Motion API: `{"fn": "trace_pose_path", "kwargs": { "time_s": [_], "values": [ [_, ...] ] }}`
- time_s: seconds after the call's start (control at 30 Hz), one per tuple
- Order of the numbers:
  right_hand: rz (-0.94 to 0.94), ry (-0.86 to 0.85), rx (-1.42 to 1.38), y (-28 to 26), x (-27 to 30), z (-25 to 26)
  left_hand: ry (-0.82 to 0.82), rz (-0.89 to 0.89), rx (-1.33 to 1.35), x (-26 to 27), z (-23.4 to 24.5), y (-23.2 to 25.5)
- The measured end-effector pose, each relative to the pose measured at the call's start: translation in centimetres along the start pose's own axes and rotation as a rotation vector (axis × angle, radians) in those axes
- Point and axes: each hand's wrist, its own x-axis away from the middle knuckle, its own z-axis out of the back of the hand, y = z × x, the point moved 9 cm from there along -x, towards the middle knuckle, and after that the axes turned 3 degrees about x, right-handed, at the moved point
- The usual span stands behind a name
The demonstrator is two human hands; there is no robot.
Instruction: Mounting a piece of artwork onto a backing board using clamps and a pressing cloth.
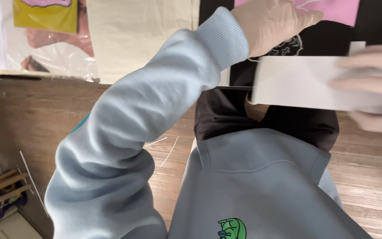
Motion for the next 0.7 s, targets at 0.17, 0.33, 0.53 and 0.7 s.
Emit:
{"fn": "trace_pose_path", "kwargs": {
  "time_s": [0.17,0.33,0.53,0.7],
  "values": [
    [0.110,-0.055,0.120,-8.1,-7.4,-0.3,0.104,-0.036,-0.224,0.1,1.7,0.7],
    [0.120,0.063,0.054,-8.6,-8.5,0.5,-0.038,0.063,0.318,-0.1,1.7,0.0],
    [0.115,0.001,0.104,-8.9,-8.9,0.2,0.091,-0.034,0.346,-0.2,2.8,0.7],
    [0.154,-0.001,0.086,-9.0,-9.3,0.5,0.153,-0.050,0.262,-0.3,2.5,0.6]
  ]
}}
